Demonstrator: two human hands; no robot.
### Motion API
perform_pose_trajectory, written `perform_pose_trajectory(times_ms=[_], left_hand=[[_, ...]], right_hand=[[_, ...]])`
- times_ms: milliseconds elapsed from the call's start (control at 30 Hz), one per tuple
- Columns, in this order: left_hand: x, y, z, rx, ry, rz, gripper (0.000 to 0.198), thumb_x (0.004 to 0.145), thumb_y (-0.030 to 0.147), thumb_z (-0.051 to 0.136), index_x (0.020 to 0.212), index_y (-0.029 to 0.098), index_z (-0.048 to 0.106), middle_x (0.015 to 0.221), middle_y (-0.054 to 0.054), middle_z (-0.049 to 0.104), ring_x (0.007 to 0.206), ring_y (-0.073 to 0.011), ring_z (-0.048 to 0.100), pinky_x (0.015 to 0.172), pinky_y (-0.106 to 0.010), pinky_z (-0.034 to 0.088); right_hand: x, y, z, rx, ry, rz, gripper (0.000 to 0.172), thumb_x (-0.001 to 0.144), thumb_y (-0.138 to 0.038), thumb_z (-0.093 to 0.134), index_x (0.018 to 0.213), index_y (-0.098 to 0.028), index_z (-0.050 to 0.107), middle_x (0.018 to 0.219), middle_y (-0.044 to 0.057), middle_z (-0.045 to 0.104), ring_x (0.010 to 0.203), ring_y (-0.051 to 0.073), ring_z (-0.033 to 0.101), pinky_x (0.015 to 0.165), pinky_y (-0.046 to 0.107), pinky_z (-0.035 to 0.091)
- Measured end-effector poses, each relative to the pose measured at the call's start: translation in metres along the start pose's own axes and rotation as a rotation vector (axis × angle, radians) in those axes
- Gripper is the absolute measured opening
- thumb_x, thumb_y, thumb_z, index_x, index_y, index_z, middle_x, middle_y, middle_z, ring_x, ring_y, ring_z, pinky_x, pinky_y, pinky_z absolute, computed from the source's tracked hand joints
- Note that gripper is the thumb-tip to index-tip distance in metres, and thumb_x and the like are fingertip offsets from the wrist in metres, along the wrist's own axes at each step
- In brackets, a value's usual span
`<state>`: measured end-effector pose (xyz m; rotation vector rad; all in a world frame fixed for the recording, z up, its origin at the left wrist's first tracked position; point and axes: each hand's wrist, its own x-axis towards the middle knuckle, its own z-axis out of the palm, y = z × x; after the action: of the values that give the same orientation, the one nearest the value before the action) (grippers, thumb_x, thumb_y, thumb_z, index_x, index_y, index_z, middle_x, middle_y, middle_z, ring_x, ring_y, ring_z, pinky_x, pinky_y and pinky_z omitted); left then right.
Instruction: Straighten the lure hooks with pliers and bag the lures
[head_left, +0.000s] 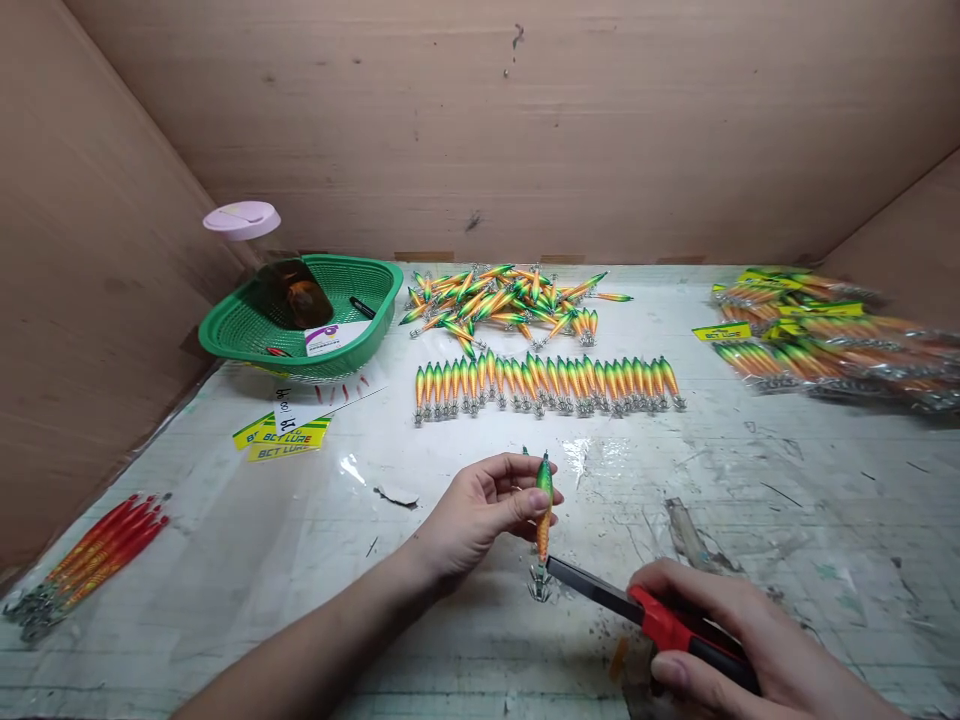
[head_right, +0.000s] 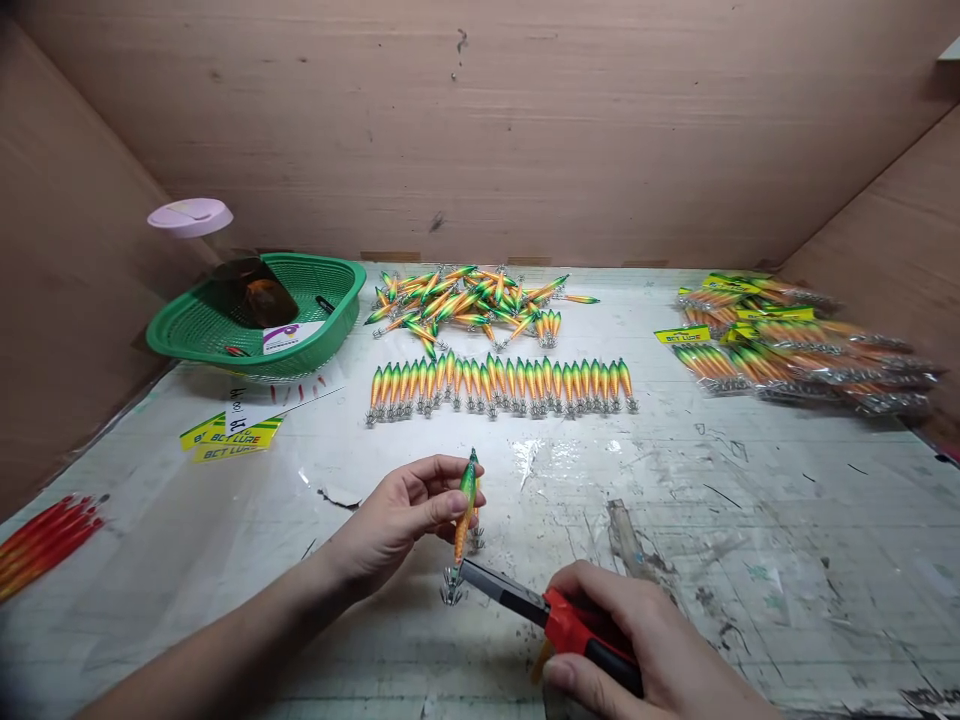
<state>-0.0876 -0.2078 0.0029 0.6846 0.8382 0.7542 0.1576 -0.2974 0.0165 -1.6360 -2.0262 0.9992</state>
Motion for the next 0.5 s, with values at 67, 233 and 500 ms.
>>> perform_pose_trajectory(times_ms=[67, 233, 500], left_hand=[[0.001, 0.0, 0.0, 0.002, 0.006, 0.007, 0.048, 0.058, 0.036, 0.092, 0.094, 0.013, 0.069, 0.083, -0.006, 0.074, 0.068, -0.0139, 0.066, 0.062, -0.025, 0.048], [0.003, -0.001, -0.002, -0.013, 0.009, 0.023, 0.046, 0.058, 0.036, 0.092, 0.092, 0.014, 0.07, 0.082, -0.006, 0.073, 0.071, -0.0149, 0.067, 0.062, -0.024, 0.049], [0.003, -0.002, -0.004, 0.015, 0.008, 0.031, 0.045, 0.061, 0.034, 0.091, 0.094, 0.013, 0.069, 0.084, -0.006, 0.072, 0.069, -0.0138, 0.065, 0.063, -0.026, 0.051]], right_hand=[[0.003, 0.007, -0.001, -0.007, -0.039, -0.055, 0.031, 0.084, -0.055, 0.061, 0.101, -0.031, 0.072, 0.095, 0.0, 0.078, 0.08, 0.02, 0.072, 0.066, 0.021, 0.056], [0.009, 0.003, -0.005, -0.02, -0.072, -0.059, 0.029, 0.084, -0.053, 0.06, 0.093, -0.03, 0.073, 0.096, 0.003, 0.078, 0.081, 0.024, 0.073, 0.063, 0.025, 0.058], [0.016, -0.006, -0.008, -0.11, -0.047, -0.131, 0.028, 0.087, -0.053, 0.057, 0.083, -0.028, 0.069, 0.092, 0.002, 0.079, 0.072, 0.02, 0.074, 0.054, 0.021, 0.057]])
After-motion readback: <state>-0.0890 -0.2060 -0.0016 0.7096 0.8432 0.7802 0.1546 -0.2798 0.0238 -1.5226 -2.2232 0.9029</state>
